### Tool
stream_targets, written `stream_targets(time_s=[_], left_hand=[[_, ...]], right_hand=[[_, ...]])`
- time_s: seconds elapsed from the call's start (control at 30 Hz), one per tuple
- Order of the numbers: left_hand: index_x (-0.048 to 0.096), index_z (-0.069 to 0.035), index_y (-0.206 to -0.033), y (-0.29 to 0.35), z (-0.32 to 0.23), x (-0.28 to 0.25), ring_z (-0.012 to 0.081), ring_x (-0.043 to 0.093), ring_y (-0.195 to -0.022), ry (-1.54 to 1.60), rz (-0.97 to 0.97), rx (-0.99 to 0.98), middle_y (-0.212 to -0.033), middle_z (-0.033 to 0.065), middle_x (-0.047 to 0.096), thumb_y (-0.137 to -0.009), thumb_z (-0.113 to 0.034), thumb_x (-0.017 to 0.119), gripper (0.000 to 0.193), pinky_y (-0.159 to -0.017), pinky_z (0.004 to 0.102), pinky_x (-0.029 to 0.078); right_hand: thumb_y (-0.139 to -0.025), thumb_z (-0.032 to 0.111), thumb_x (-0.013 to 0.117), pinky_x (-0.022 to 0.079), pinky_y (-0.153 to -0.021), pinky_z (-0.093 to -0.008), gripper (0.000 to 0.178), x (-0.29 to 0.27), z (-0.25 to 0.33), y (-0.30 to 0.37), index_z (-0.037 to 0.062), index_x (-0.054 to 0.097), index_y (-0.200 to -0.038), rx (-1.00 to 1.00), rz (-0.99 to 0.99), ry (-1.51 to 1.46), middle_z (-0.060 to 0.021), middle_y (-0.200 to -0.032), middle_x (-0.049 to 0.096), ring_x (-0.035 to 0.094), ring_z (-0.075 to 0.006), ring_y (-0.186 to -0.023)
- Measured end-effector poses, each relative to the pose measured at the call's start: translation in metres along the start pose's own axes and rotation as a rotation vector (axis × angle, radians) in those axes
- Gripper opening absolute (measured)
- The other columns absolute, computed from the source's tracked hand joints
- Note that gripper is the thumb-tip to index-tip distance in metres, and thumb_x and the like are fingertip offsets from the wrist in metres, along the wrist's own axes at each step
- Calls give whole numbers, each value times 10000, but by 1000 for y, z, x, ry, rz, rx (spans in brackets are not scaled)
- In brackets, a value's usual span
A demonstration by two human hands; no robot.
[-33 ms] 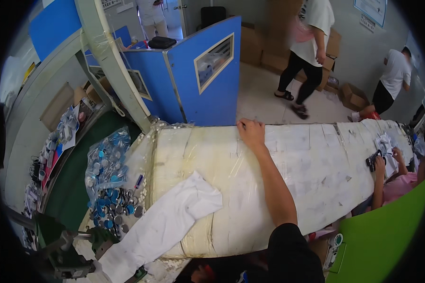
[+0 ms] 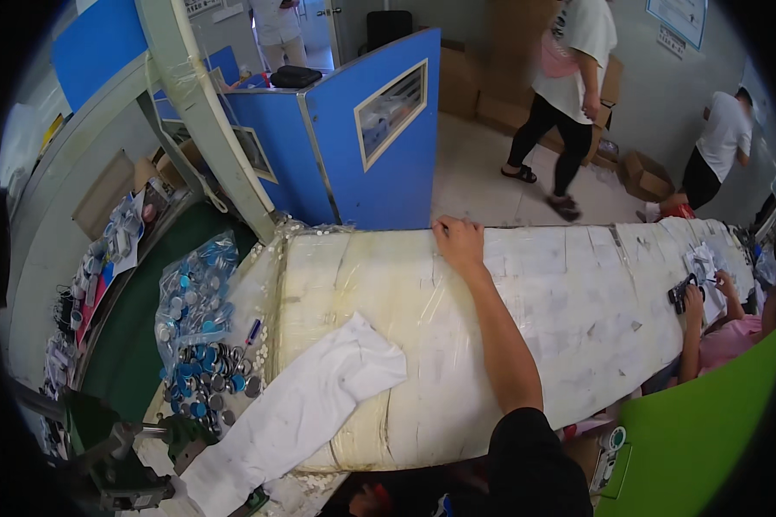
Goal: Assembling electronic devices by attaching a lens component and using a manual press machine at a factory workstation.
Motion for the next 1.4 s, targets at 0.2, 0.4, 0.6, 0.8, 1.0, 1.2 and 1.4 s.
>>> stream_targets(time_s=[0.2, 0.4, 0.6, 0.8, 1.0, 1.2, 1.4], left_hand=[[585, -17, -964, -14, -49, -73, 396, 535, -574, 54, 149, -8, -711, 146, 599, -845, -264, 562, 275, -569, 479, 441], [648, -39, -626, -35, -61, -115, 373, 611, -591, 101, 297, -558, -639, 219, 607, -812, -482, 456, 518, -544, 449, 482], [671, -38, -685, -36, -38, -88, 367, 622, -616, 175, 302, -544, -655, 197, 619, -835, -525, 379, 587, -585, 452, 496], [658, -28, -699, -42, -47, -104, 367, 621, -697, 376, 254, -622, -704, 206, 623, -837, -485, 424, 532, -657, 476, 483], [669, -50, -705, -33, -43, -105, 346, 626, -740, 354, 193, -667, -735, 191, 633, -823, -489, 435, 511, -681, 448, 489], [682, -88, -705, -35, -52, -101, 326, 632, -747, 380, 281, -684, -767, 153, 648, -813, -498, 444, 486, -685, 420, 494], [682, -87, -726, -35, -48, -112, 336, 627, -773, 380, 319, -656, -769, 159, 647, -818, -506, 434, 495, -703, 433, 488]], right_hand=[[-829, 265, 509, 344, -836, -386, 212, -4, -4, 2, 126, 667, -854, 45, 42, -17, -105, -771, 639, 566, -271, -823], [-827, 282, 496, 354, -840, -383, 220, -2, -5, 0, 153, 670, -865, 26, 22, -9, -107, -778, 643, 582, -276, -811], [-853, 322, 476, 451, -719, -414, 279, 14, -12, -3, 112, 647, -918, -74, 65, 50, -116, -839, 641, 585, -321, -819], [-892, 375, 409, 416, -833, -422, 420, 1, -10, 13, 42, 586, -1079, -367, -14, 251, -211, -1082, 562, 539, -362, -965], [-869, 359, 474, 379, -922, -384, 470, -9, -1, 36, 13, 520, -1184, -262, 137, -40, -216, -1189, 510, 492, -355, -1081], [-862, 362, 493, 342, -973, -368, 471, -22, -7, 36, 21, 524, -1187, -142, 164, -102, -199, -1243, 482, 454, -341, -1149], [-859, 348, 508, 344, -971, -366, 462, -21, 0, 41, 19, 526, -1183, -144, 169, -128, -196, -1232, 491, 459, -337, -1143]])
Point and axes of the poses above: each hand's wrist, its own y-axis away from the middle knuckle, its own x-axis out of the palm, z = x × y, the point moved 3 cm from there along -y, towards the middle knuckle
